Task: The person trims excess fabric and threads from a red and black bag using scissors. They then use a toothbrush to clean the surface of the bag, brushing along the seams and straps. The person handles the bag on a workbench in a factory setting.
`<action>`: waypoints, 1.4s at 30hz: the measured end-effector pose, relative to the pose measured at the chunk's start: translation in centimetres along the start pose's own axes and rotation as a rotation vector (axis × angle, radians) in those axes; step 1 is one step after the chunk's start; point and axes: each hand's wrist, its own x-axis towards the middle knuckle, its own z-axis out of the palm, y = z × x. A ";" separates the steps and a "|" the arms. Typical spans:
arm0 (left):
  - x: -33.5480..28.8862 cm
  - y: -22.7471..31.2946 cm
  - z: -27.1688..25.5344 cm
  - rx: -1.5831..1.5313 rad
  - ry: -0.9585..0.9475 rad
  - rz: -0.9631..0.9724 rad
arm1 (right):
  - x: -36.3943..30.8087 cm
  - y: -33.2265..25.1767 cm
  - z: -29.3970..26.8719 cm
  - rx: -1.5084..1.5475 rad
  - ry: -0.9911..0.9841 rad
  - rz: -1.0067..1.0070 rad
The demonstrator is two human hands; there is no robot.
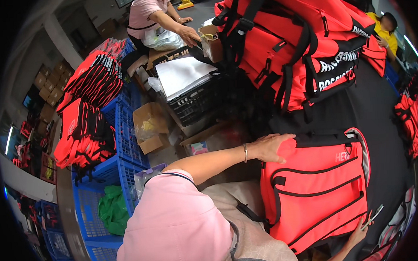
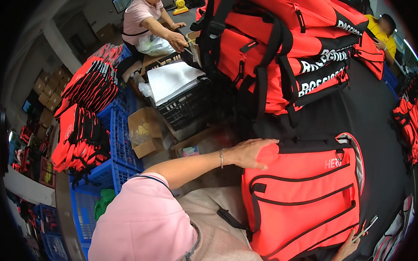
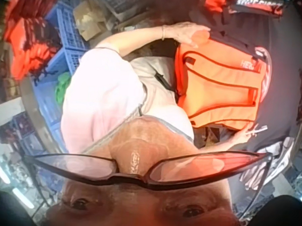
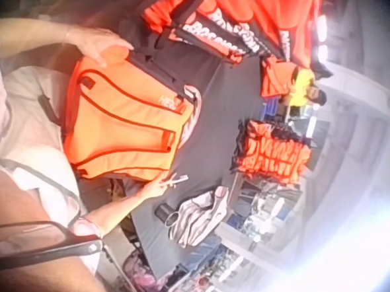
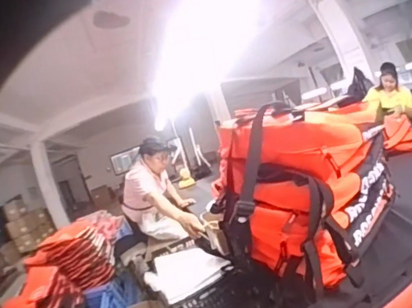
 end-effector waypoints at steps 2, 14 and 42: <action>-0.4 1.1 -0.4 0.098 0.003 -0.052 | -0.5 -0.9 -0.3 0.014 -0.006 0.008; 10.1 20.9 7.7 0.120 0.187 0.956 | -4.2 -5.6 0.1 0.207 0.203 0.129; 12.8 16.9 22.0 0.221 -0.327 0.923 | -5.5 -7.8 -7.4 -0.269 -0.088 -0.513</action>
